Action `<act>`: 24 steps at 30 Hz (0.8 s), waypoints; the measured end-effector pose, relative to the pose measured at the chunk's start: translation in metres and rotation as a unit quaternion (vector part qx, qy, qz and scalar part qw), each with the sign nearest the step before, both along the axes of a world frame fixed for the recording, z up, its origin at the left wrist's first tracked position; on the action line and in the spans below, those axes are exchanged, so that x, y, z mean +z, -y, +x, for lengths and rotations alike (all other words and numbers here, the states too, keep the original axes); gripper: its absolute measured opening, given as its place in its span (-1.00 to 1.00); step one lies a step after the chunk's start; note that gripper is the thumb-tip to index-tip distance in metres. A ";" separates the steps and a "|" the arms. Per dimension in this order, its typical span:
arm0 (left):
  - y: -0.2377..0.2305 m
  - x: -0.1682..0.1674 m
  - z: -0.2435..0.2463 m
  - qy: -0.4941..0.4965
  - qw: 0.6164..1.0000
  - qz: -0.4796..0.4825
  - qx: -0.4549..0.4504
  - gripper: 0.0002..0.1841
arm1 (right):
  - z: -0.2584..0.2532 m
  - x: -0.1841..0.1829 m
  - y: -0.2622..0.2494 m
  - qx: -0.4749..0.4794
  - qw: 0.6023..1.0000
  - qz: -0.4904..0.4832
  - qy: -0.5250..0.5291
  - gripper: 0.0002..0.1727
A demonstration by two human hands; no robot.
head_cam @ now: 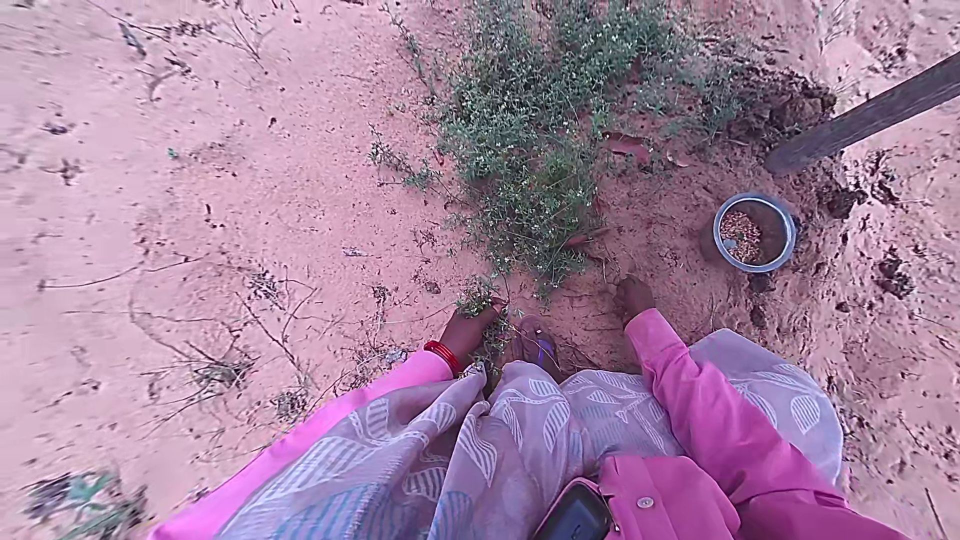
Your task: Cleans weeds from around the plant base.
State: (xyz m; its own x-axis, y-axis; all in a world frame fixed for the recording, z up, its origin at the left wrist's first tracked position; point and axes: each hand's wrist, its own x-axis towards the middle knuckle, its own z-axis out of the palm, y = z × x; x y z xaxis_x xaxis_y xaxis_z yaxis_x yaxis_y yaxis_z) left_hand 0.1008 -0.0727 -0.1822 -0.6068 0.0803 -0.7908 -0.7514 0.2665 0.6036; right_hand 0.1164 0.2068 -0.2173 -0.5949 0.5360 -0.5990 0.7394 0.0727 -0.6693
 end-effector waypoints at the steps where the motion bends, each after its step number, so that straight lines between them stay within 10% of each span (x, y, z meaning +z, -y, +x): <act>1: 0.001 -0.002 -0.002 -0.006 1.000 -0.002 -0.002 -0.64 | 0.014 0.017 0.013 -0.027 0.997 -0.071 -0.026 -0.67; 6: -0.011 -0.017 0.000 -0.007 0.999 0.005 -0.041 -0.63 | 0.097 0.058 0.038 0.129 0.985 -0.085 -0.070 -0.65; 12: -0.026 0.018 0.002 0.052 0.955 0.186 -0.226 -0.72 | 0.057 0.080 0.084 0.154 0.977 -0.078 -0.126 -0.58; 17: -0.017 0.010 0.003 0.041 0.959 0.281 0.002 -0.76 | 0.029 0.090 0.110 0.363 0.920 -0.086 -0.122 -0.50; 21: 0.005 -0.021 -0.007 0.055 0.918 0.304 0.250 -0.80 | -0.008 0.053 0.053 0.279 0.944 -0.019 -0.174 -0.61; 24: 0.020 -0.032 -0.002 0.071 0.925 0.261 0.265 -0.74 | -0.060 0.004 0.003 0.157 0.986 -0.015 -0.062 -0.57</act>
State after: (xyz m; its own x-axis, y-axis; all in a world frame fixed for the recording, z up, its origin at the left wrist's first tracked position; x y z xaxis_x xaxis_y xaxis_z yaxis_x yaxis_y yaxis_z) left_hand 0.0987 -0.0922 -0.2144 -0.5630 0.1948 -0.8031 -0.7748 -0.4627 0.4309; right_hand 0.0568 0.2036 -0.2135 -0.7977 0.2978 -0.5244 0.5967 0.2638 -0.7579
